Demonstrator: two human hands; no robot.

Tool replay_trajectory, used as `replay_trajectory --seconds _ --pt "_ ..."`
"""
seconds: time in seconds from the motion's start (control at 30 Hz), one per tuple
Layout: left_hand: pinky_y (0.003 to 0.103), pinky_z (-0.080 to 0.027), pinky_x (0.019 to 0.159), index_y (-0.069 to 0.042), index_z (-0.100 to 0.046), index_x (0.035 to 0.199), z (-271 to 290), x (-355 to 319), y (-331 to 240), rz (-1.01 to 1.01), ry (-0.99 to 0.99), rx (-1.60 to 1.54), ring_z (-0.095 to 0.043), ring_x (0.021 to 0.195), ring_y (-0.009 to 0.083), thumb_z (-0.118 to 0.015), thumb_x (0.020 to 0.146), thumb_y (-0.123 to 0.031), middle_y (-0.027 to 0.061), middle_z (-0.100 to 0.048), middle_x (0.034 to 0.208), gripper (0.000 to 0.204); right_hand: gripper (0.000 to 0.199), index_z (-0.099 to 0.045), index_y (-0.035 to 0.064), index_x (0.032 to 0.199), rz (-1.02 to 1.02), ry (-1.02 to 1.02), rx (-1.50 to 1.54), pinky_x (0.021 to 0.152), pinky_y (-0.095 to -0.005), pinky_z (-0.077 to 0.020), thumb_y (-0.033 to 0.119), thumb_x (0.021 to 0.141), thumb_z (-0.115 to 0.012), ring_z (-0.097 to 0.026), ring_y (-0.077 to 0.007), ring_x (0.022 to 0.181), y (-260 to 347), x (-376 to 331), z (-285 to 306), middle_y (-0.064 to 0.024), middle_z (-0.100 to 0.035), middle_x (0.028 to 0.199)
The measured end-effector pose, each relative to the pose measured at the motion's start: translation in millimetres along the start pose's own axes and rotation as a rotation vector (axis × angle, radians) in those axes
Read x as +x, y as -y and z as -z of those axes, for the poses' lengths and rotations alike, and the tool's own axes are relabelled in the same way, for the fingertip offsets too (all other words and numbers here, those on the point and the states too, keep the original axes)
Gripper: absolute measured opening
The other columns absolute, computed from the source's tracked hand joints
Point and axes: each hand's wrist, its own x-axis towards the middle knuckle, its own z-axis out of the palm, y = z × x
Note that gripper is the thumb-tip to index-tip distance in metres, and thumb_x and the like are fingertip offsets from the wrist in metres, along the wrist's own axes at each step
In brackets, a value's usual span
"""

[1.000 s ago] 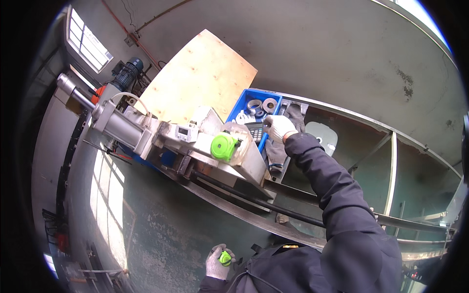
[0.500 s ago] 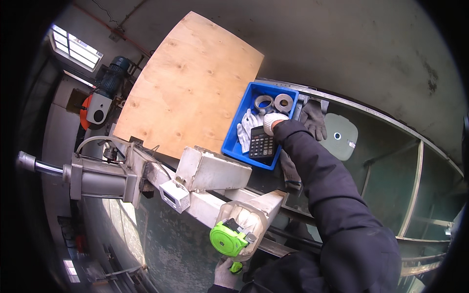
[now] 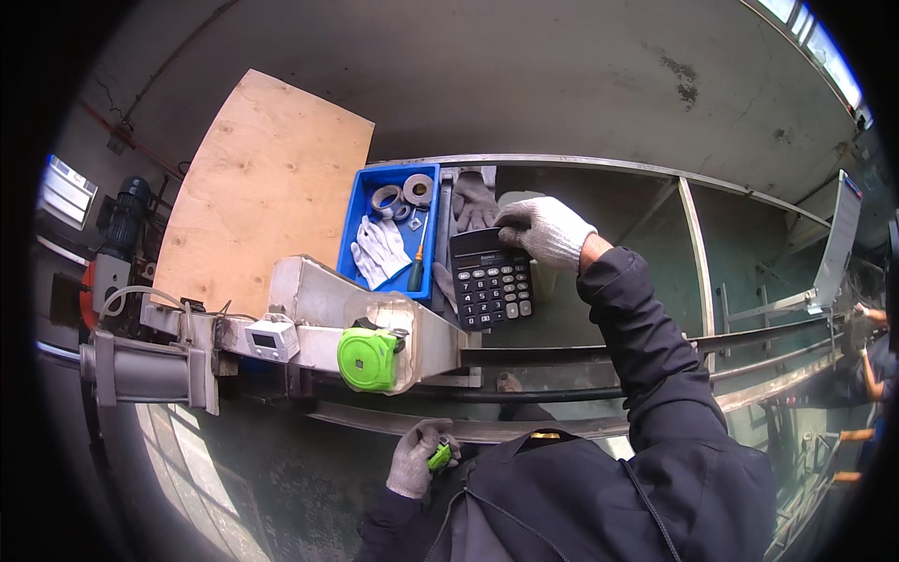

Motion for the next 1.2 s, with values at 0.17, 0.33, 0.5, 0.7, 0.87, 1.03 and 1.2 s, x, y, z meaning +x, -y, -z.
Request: replay_trajectory --seconds 0.17,0.33,0.5,0.7,0.87,1.03,1.2 --pt "0.038 -0.065 0.083 0.008 -0.048 0.163 -21 21 -21 0.008 0.434 0.121 -0.079 0.095 0.0263 -0.073 0.11 -0.063 0.0187 -0.079 0.115 0.092 0.027 -0.084 0.006 0.125 -0.111 -0.033 0.096 0.099 -0.0464 -0.0624 0.023 0.105 -0.078 -0.08 -0.0418 0.109 54 -154 -24 -0.0196 -0.083 0.116" --pt "0.03 -0.061 0.098 0.008 -0.055 0.16 -39 18 -13 -0.071 0.64 0.259 -0.071 0.118 0.0147 -0.075 0.107 -0.073 0.0105 -0.072 0.14 0.099 0.023 -0.084 0.0051 0.118 -0.126 -0.144 0.042 0.098 -0.0482 -0.0625 0.023 0.104 -0.08 -0.079 -0.0412 0.109 88 -250 -72 -0.0178 -0.082 0.114" --pt "0.029 -0.062 0.093 0.005 -0.056 0.16 -49 -11 24 0.05 0.632 0.198 -0.07 0.108 0.0133 -0.073 0.115 -0.053 0.0074 -0.072 0.134 0.076 0.028 -0.086 0.0029 0.115 -0.284 -0.294 0.282 0.094 -0.0409 -0.0634 0.026 0.101 -0.085 -0.081 -0.0335 0.101 101 -302 -100 -0.0161 -0.083 0.109" --pt "0.032 -0.064 0.085 0.011 -0.062 0.154 -76 -32 47 0.104 0.408 0.11 -0.076 0.098 0.0172 -0.068 0.117 -0.027 0.0116 -0.077 0.125 0.052 0.043 -0.073 0.0003 0.148 -0.406 -0.387 0.467 0.104 -0.0341 -0.0615 0.014 0.107 -0.078 -0.078 -0.0167 0.116 91 -349 -131 -0.0134 -0.083 0.129" --pt "0.032 -0.064 0.083 0.011 -0.065 0.15 -90 -46 52 0.131 0.368 0.159 -0.076 0.096 0.0179 -0.07 0.116 -0.025 0.0119 -0.078 0.122 0.049 0.05 -0.069 -0.0072 0.152 -0.479 -0.313 0.674 0.105 -0.0325 -0.0616 0.005 0.104 -0.074 -0.074 -0.0151 0.118 64 -377 -131 -0.0127 -0.081 0.133" --pt "0.032 -0.065 0.081 0.009 -0.061 0.155 -103 -49 59 0.066 0.34 0.14 -0.077 0.095 0.0189 -0.074 0.114 -0.032 0.0131 -0.077 0.125 0.06 0.053 -0.067 -0.0075 0.154 -0.374 -0.317 0.649 0.108 -0.0328 -0.0606 0.006 0.103 -0.075 -0.074 -0.0164 0.122 55 -379 -122 -0.0145 -0.08 0.137" --pt "0.032 -0.065 0.087 0.008 -0.06 0.159 -99 -53 50 0.035 0.403 0.086 -0.075 0.102 0.0163 -0.069 0.116 -0.025 0.0113 -0.076 0.131 0.054 0.073 -0.057 -0.0066 0.164 -0.343 -0.326 0.575 0.124 -0.038 -0.0525 0.002 0.095 -0.078 -0.069 -0.0256 0.142 60 -377 -121 -0.0198 -0.072 0.153"
